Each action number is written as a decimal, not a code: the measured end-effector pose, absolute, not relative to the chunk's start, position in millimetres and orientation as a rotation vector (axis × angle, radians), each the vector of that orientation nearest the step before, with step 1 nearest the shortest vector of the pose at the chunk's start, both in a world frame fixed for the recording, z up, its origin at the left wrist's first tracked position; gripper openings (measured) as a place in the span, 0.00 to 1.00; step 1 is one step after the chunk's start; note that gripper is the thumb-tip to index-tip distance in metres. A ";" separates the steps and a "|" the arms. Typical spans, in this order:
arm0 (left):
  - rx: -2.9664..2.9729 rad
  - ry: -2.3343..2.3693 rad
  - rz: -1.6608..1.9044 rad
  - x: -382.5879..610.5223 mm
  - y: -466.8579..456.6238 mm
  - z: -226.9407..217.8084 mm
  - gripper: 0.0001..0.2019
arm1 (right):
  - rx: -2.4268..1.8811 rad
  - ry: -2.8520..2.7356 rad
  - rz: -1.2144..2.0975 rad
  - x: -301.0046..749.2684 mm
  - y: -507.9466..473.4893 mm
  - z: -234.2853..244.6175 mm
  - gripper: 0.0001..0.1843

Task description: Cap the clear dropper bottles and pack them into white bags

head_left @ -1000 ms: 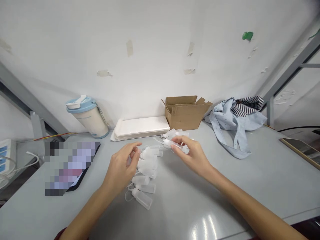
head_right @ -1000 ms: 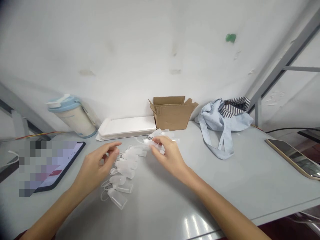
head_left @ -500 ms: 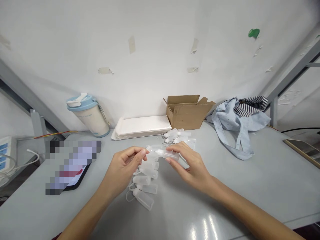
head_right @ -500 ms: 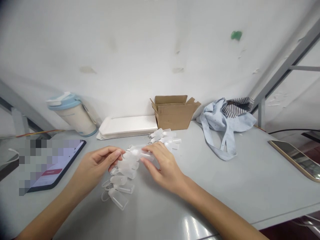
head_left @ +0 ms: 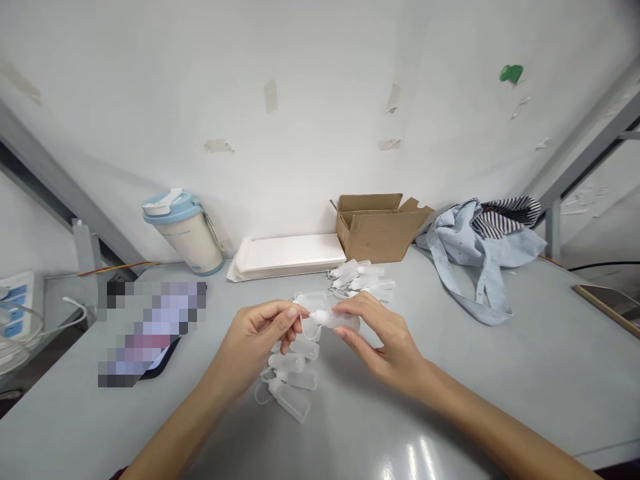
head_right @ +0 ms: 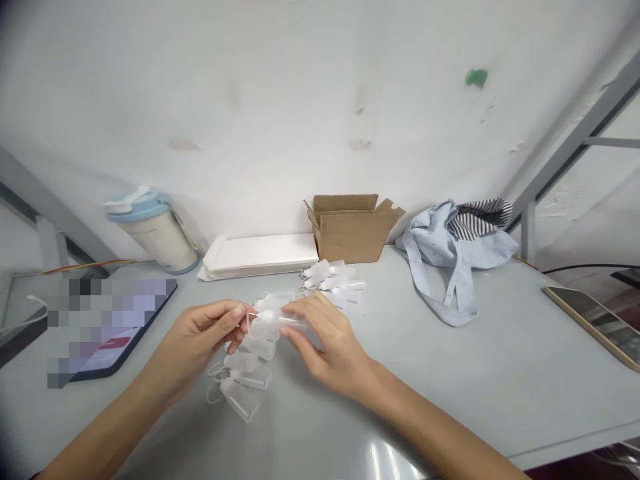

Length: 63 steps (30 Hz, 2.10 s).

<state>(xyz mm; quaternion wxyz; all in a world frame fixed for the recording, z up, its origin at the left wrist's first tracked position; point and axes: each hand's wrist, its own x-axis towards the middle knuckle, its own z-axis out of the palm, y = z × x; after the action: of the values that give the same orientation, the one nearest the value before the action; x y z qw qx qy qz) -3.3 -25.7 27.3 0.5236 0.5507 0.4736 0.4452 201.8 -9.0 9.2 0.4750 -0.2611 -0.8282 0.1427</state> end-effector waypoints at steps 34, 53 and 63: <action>1.321 1.142 1.047 -2.6 -25.5 27.0 0.15 | -0.715 -1.980 0.391 201.4 -12.8 12.1 0.09; 1.346 1.138 1.076 -2.3 -26.0 25.2 0.14 | -0.757 -1.996 0.375 201.2 -15.4 14.3 0.09; 1.359 1.134 1.073 -3.7 -27.1 22.7 0.14 | -0.733 -1.977 0.405 200.8 -15.2 12.2 0.09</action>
<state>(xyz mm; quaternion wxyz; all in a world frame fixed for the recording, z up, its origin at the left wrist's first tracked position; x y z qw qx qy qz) -3.7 -27.1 22.7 0.5106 0.5646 0.4709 0.4457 200.8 -15.2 12.2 0.4770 -0.3000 -0.8093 0.1658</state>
